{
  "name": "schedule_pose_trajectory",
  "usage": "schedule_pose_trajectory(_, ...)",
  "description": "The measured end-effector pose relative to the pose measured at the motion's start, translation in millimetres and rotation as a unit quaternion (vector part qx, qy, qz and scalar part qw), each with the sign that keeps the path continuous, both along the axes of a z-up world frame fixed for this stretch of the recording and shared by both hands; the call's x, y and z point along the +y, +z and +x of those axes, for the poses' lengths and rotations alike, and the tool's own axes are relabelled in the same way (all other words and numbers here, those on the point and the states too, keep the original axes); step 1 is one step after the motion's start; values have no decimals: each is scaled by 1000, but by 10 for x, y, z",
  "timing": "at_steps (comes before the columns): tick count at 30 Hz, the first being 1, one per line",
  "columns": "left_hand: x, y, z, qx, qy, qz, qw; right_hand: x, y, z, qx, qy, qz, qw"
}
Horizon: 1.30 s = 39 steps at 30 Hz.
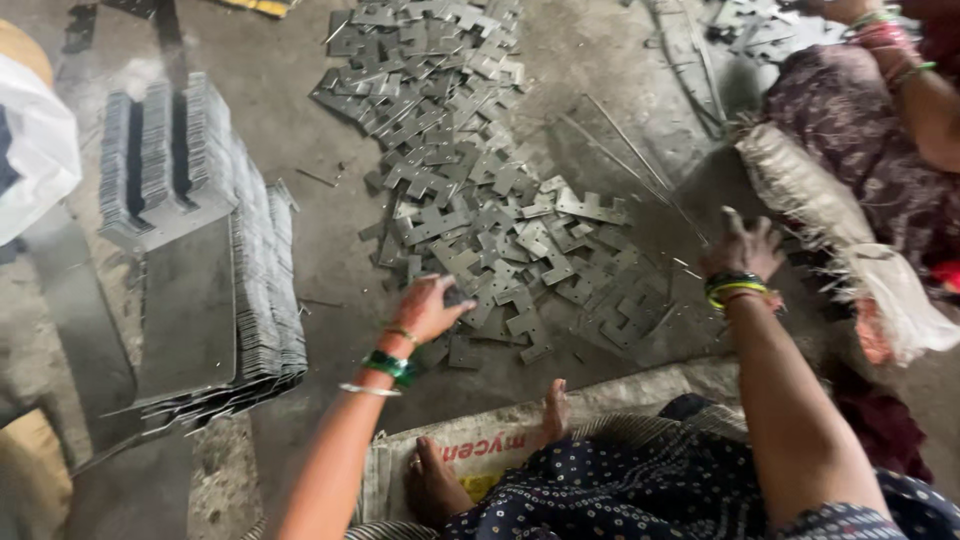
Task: The person sits on the floor and repeatedly picks up small metal brackets from a large pile, aligns them, and stacks them into neat columns. The person occasionally uses a thin metal rod to move brackets around. The task continues with the same repetitive stacking motion throughout the clip.
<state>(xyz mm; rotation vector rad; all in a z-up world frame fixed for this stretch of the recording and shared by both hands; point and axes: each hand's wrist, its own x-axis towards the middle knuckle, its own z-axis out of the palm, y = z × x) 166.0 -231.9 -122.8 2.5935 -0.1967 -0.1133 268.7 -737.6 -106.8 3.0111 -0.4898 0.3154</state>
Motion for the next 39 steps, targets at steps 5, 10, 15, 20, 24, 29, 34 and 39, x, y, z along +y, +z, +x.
schedule_pose_trajectory(5,-182,-780,497,38,239,-46,969,102,-449,266,208,-94,145,963)
schedule_pose_trajectory(10,-418,-1368,864,-48,363,-35,930,408,-978,-52,320,0,125,939)
schedule_pose_trajectory(15,-419,-1605,993,18,449,-88,889,347,-1113,-206,228,-2,171,959)
schedule_pose_trajectory(20,-210,-1541,1055,109,486,-167,851,11,-1233,-41,162,4,160,974)
schedule_pose_trajectory(24,39,-1330,961,104,423,-351,829,-41,-1174,19,52,16,171,984)
schedule_pose_trajectory(29,89,-616,596,66,338,-589,731,467,-668,379,137,126,273,944)
schedule_pose_trajectory(34,-122,240,270,108,346,-642,676,1539,-405,404,240,187,641,704)
schedule_pose_trajectory(39,-202,746,-66,44,251,-690,678,2345,-150,154,201,268,763,553)
